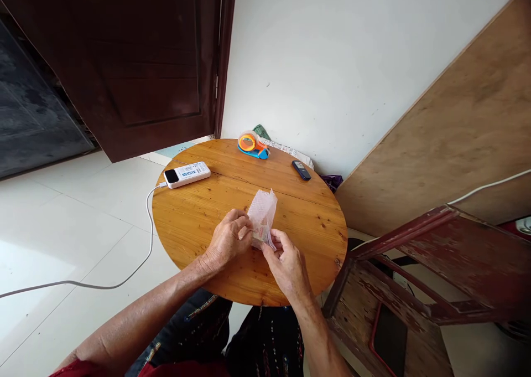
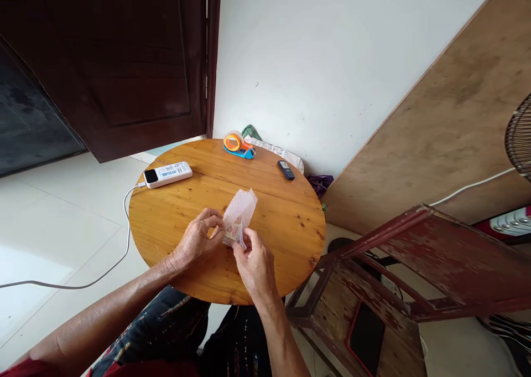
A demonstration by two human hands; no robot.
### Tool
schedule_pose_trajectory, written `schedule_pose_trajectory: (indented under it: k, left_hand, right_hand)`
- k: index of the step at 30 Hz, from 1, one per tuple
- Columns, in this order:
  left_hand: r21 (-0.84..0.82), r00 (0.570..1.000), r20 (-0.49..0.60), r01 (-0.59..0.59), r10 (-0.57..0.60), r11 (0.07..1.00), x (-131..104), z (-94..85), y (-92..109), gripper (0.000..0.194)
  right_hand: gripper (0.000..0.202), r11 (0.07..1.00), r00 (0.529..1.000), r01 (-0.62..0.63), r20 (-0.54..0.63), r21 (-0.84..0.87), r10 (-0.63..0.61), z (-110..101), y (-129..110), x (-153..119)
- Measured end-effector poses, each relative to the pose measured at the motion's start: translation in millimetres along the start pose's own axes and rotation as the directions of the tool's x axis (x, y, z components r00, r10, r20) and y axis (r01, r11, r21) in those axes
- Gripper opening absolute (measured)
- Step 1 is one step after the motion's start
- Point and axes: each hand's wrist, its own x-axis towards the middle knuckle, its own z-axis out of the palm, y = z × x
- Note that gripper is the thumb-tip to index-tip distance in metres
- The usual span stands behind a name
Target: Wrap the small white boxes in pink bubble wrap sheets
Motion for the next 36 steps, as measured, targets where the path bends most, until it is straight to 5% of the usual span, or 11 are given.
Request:
schedule_pose_trajectory:
  k: [9,18,26,30,36]
  left_hand:
    - [0.090,0.951,0.110,-0.300,0.290,0.950,-4,1.0,-8,0.017]
    - [0.137,0.904,0.222,-0.399,0.364,0.907,-7,4.0,-3,0.020]
    - [0.002,0.915,0.261,-0.320,0.308,0.948,-4,-5.9,6,0.020]
    - [-0.092,0.961,0.229,-0.137,0.155,0.986,-3,-11.8,5,0.037]
    - [-0.172,0.978,0.182,-0.074,0.106,0.982,5,-1.2,3,0.024]
  right_hand:
    - [0.021,0.994,0.983,0.106,-0.150,-0.030,-0.110,2,10,-9]
    - [0.024,0.982,0.961,0.188,-0.208,0.005,-0.183,10,-3,0]
    - [0.027,0.983,0.982,0.180,-0.048,-0.034,-0.181,4,-15,-4]
    - [0.031,0.966,0.966,0.253,0.061,-0.046,-0.250,-4,-17,-7]
    - [0.029,0.811,0.924,0.377,0.127,-0.447,-0.360,-3,-19,-10]
